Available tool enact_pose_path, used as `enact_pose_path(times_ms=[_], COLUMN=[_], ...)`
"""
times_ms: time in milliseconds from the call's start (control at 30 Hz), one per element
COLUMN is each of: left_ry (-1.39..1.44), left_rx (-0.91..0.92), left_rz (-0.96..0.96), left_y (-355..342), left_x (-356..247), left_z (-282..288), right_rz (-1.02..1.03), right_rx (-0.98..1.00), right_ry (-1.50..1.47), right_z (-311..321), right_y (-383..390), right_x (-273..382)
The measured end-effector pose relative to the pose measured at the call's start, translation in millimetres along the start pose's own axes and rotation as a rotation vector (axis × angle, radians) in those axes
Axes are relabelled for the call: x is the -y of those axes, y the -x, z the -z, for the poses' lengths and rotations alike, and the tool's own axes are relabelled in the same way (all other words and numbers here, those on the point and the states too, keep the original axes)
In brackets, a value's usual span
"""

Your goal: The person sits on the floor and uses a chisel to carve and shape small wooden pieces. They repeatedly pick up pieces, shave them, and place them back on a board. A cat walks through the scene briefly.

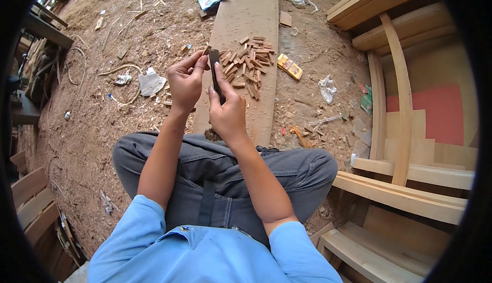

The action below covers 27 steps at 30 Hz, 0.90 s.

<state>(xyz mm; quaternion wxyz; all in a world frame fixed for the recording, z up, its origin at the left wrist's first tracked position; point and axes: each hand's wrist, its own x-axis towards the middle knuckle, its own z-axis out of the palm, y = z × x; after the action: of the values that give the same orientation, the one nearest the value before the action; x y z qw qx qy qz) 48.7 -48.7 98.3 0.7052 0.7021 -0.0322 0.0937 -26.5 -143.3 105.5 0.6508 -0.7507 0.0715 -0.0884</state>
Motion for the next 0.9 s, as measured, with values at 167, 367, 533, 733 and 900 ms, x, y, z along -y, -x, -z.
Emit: enact_pose_path(times_ms=[167, 367, 533, 733, 900], left_ry=[-0.408, 0.168, 0.237, 0.226, 0.152], left_rx=[0.299, 0.187, 0.107, 0.03, 0.041], left_rz=[-0.085, 0.081, 0.068, -0.003, -0.021], left_y=[26.9, 10.1, 4.3, -1.1, 1.4], left_x=[8.5, 9.6, -4.2, -4.7, -0.3], left_z=[-2.8, -4.2, 11.1, 13.7, 10.0], right_rz=[-0.108, -0.125, 0.0, 0.005, 0.008], right_rx=[-0.475, -0.329, 0.098, 0.164, 0.164], right_ry=[-0.211, -0.236, -0.31, -0.043, 0.015], right_z=[55.6, 90.9, 44.1, 27.0, 25.1], right_y=[-42.4, -25.6, -9.1, -0.6, -1.3], right_x=[43.0, 19.9, 11.5, 21.7, 14.5])
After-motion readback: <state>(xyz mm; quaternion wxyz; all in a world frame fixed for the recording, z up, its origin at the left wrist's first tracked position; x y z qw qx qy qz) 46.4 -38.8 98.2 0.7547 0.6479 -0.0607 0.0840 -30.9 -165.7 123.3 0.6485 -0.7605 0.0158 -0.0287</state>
